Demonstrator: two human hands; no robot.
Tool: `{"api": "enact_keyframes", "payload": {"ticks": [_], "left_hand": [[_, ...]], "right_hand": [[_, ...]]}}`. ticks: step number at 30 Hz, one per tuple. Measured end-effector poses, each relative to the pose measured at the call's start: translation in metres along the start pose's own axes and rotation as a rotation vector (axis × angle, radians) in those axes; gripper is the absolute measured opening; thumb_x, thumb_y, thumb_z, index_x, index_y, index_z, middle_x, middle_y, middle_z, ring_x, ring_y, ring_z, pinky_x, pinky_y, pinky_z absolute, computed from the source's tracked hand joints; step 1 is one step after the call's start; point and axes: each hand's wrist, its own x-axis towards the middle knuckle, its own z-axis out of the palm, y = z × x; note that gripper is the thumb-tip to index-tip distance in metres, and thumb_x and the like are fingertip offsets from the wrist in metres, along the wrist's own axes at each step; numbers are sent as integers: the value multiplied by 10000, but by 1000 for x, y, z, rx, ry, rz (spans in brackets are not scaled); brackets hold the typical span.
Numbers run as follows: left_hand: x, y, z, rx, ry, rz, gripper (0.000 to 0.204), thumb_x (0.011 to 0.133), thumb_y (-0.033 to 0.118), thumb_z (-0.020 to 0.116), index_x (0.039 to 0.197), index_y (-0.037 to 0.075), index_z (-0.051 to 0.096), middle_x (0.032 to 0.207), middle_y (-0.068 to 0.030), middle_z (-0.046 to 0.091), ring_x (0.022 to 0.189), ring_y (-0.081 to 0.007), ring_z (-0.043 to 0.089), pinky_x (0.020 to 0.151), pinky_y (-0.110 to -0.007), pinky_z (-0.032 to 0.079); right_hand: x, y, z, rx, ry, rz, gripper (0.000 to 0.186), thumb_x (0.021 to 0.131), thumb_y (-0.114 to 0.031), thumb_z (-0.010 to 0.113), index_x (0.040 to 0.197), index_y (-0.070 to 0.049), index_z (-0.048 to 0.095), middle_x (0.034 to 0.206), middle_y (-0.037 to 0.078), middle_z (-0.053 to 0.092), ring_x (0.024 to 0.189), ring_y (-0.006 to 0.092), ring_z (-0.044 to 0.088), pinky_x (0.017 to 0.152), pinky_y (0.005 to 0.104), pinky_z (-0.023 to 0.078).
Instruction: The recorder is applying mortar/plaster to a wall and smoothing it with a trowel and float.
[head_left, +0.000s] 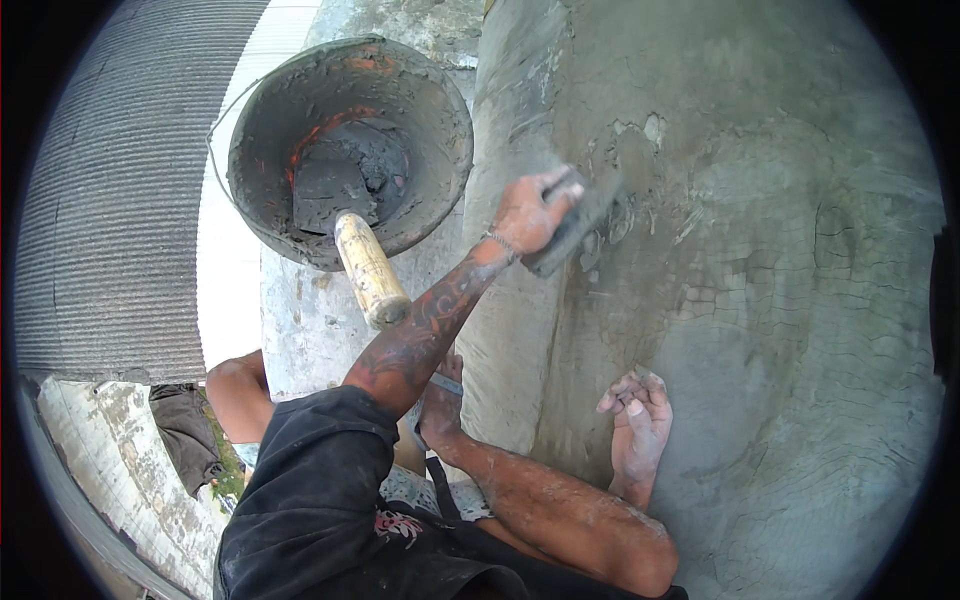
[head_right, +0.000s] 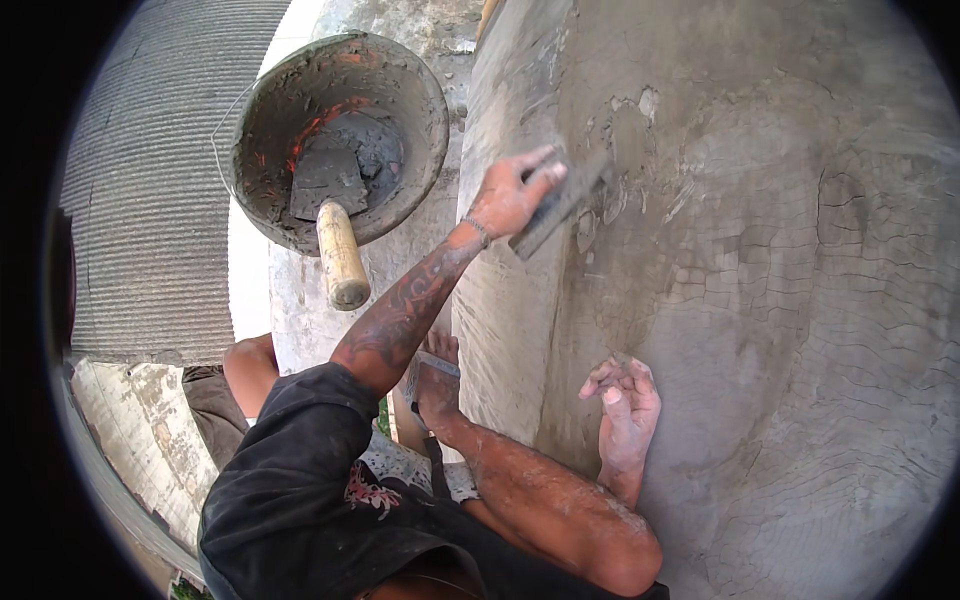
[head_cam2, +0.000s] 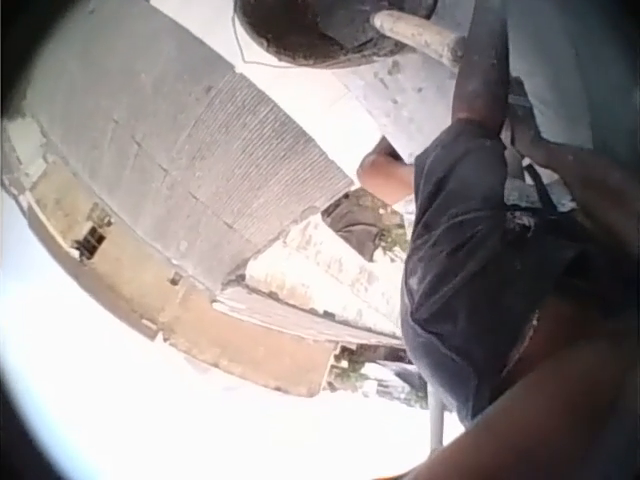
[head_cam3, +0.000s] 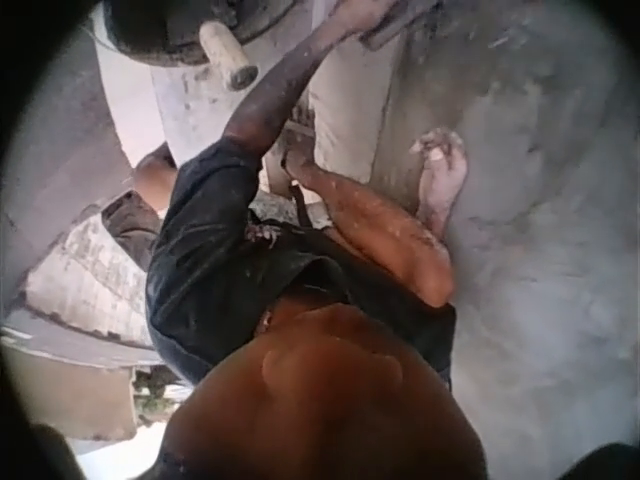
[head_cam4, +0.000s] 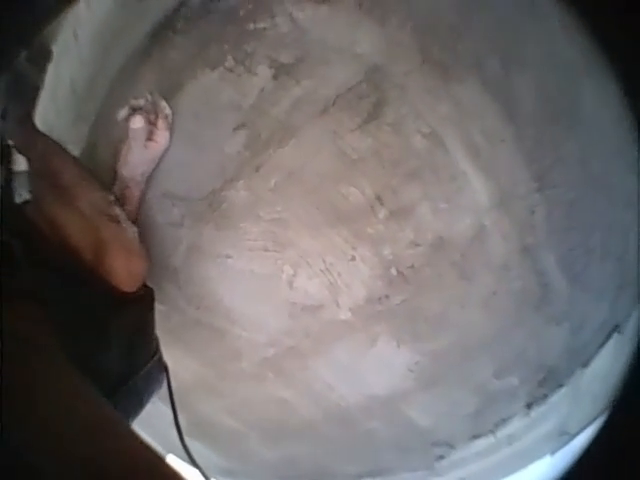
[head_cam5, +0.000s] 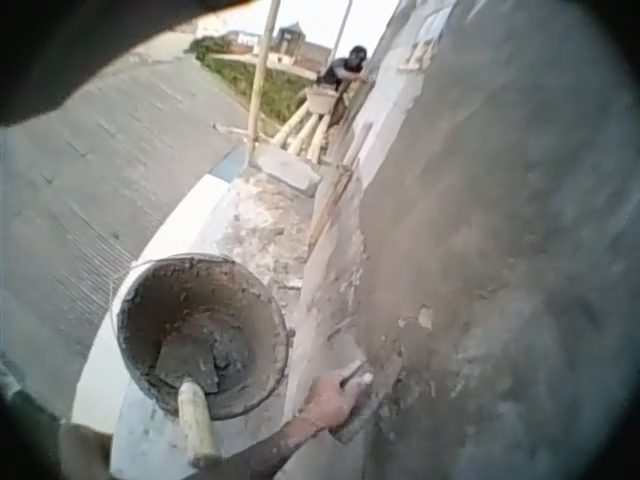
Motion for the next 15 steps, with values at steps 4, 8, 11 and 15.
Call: {"api": "enact_keyframes", "payload": {"ticks": [4,8,11,15], "left_hand": [[60,-17,-4,-17,320,-91,491,806,379,590,1184,68,562,1103,-214,591,1050,-323,566,915,-371,424],[80,-28,23,169,262,-65,481,802,376,570,1176,74,564,1080,-211,597,1020,-364,562,892,-403,436],[66,-33,38,148,230,-71,474,806,362,564,1189,83,553,1064,-215,599,1009,-372,560,886,-407,436],[18,-36,37,189,127,-4,480,818,356,575,1171,32,555,1040,-259,591,989,-377,574,855,-371,456]], "right_hand": [[-5,2,-1,15,47,24,422,817,-174,633,1183,-21,487,940,124,590,766,196,580,692,320,476],[-3,4,-3,-59,23,54,425,816,-171,634,1189,-32,487,943,125,589,766,196,578,694,320,473],[3,5,-2,-15,59,74,431,817,-180,636,1197,-43,487,943,125,587,768,198,576,697,322,470],[7,5,-2,-18,-8,24,446,819,-194,640,1211,-53,482,939,125,587,770,200,577,697,322,469]]}}
